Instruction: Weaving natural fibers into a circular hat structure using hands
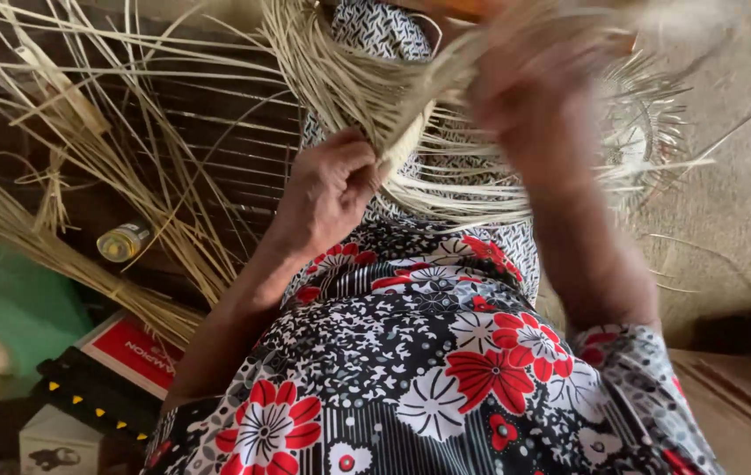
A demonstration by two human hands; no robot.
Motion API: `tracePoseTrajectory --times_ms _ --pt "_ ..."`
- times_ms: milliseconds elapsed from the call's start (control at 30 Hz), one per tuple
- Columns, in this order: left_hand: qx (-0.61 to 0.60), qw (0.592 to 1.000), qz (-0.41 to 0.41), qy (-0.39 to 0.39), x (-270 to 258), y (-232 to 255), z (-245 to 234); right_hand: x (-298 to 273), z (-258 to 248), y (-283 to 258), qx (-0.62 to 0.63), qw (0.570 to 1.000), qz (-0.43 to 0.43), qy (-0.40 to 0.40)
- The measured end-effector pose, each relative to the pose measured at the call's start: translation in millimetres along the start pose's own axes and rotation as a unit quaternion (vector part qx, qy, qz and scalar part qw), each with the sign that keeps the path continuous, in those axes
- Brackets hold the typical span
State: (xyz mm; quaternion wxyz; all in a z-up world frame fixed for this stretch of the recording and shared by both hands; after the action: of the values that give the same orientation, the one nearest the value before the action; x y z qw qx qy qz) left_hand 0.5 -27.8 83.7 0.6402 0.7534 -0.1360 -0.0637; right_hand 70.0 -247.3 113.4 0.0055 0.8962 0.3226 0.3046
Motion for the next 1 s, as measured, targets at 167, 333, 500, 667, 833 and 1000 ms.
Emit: tracePoseTrajectory --times_ms 167,333,500,667,833,1000 --pt "-0.057 0.998 0.015 -0.001 -6 -10 4 8 -40 60 0.058 0.985 0.159 0.038" --pt "-0.094 0.994 -0.03 0.048 -2 -27 -10 24 -39 41 0.391 0.902 0.169 0.07" --pt "-0.191 0.979 0.0 0.075 -9 -37 -15 26 -22 -13 0.711 0.685 0.146 0.058" --pt "-0.072 0.994 0.001 0.084 -1 -18 -12 3 -32 -69 0.449 0.861 0.163 -0.177" --pt "0.004 0.992 0.052 0.116 -1 -7 -6 5 -31 -86 0.411 0.882 0.14 -0.182" --pt "-0.035 0.991 0.055 0.119 -1 15 -12 12 -42 -91 0.423 0.885 0.121 -0.15"
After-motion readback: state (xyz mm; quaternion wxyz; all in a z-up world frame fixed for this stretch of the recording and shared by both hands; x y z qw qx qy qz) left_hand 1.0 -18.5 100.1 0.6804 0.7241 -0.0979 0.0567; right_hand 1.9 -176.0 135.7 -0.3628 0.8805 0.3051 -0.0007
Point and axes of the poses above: each hand's wrist, its own x-axis towards the middle knuckle, its own z-axis out of the palm, y = z × x, the point moved 4 cm from there along x, towards the middle knuckle, and after that the axes turned 6 degrees about -x, right-handed, at the moved point
